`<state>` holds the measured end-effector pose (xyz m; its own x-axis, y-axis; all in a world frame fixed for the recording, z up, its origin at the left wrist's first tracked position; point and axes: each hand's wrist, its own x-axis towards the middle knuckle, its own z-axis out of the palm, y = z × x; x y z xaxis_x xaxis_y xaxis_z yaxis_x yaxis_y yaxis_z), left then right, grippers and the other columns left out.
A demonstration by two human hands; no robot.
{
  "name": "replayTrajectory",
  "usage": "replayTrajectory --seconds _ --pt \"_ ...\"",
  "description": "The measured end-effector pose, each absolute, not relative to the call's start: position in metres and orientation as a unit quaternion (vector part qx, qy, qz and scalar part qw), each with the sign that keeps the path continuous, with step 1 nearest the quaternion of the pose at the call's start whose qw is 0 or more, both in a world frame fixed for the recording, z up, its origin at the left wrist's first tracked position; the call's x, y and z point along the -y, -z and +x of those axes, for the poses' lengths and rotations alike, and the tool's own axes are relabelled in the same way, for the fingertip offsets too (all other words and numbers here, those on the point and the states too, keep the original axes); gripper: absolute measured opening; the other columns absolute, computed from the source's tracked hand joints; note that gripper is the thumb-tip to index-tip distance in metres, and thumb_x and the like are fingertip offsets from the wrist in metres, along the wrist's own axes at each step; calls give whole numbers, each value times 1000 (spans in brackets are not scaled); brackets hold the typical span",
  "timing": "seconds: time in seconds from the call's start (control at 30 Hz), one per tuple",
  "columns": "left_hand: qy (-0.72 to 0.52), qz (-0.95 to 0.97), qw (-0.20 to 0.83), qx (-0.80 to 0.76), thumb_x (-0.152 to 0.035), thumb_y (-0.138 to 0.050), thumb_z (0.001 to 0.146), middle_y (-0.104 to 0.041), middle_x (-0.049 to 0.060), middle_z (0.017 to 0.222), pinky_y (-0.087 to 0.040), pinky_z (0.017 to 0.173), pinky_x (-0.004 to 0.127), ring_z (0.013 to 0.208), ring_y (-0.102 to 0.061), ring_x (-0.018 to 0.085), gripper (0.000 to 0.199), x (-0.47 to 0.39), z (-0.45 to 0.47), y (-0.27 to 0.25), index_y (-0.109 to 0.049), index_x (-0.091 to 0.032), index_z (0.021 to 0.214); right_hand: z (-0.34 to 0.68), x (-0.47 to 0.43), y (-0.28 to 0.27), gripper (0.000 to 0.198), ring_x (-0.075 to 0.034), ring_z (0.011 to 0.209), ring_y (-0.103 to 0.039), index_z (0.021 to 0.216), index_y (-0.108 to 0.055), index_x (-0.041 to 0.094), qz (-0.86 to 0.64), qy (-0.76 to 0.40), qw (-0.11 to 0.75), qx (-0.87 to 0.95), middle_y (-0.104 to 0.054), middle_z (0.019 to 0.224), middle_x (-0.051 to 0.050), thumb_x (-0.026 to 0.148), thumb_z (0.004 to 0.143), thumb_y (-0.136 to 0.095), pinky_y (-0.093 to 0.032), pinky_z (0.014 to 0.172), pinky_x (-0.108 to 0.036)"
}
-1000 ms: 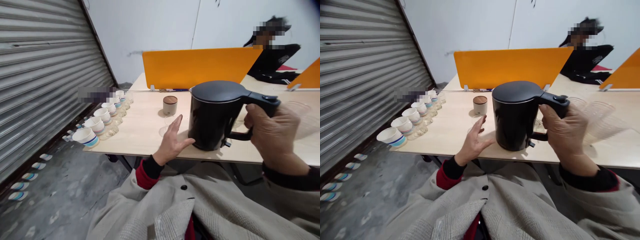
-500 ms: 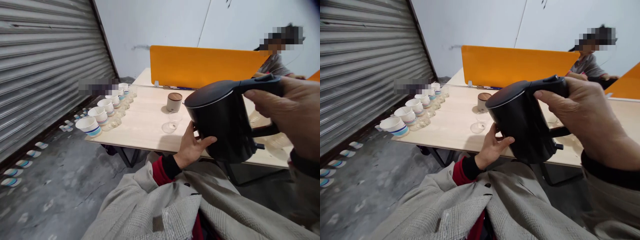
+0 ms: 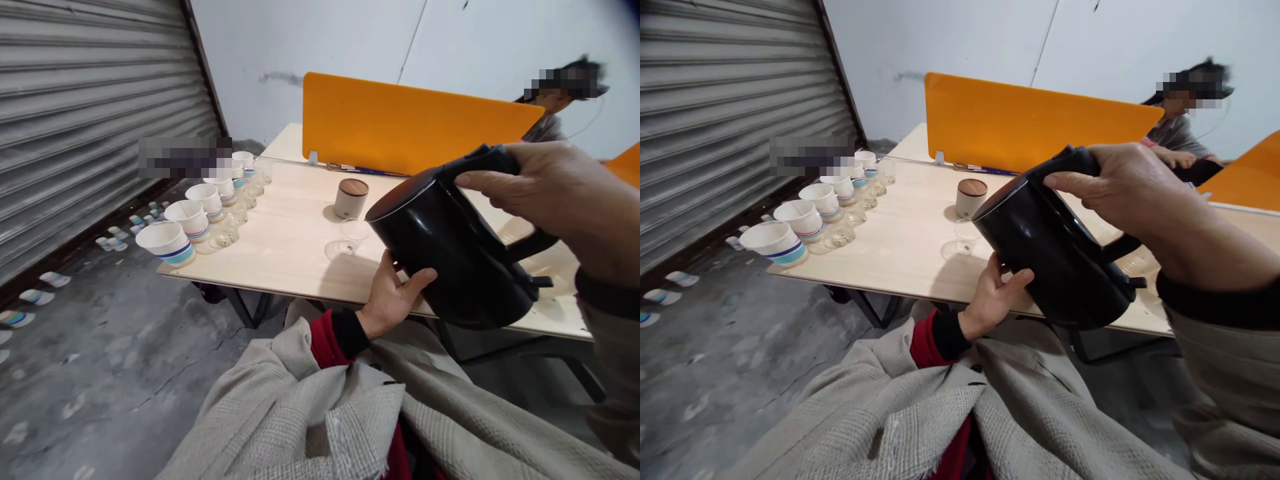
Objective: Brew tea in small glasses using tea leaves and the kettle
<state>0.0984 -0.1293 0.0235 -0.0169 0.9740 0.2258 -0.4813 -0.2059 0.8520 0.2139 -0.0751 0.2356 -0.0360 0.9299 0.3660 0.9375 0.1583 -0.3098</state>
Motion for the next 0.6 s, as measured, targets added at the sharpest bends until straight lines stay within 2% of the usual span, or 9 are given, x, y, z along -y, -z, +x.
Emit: replayTrajectory --seconds 0.27,0.47,0.6 --pt "-649 415 569 -288 -66 -84 80 -69 18 134 -53 109 50 123 -67 32 75 126 100 -17 -56 -18 131 207 60 -235 38 -15 56 -51 67 -61 20 -675 9 186 714 -60 60 0 43 91 -80 -39 64 -37" --pt "-651 416 564 -292 -64 -82 83 -68 19 136 -51 112 53 124 -65 32 74 125 100 -15 -56 -16 132 204 50 -232 45 -17 58 -51 68 -59 22 -693 58 139 705 -59 63 0 56 90 -78 -35 61 -36" --pt "-653 417 561 -292 -66 -81 83 -67 19 137 -50 112 52 124 -65 32 74 124 101 -13 -57 -16 133 206 43 -230 48 -16 59 -50 67 -56 23 -692 65 125 708 -55 60 1 57 90 -78 -35 62 -37"
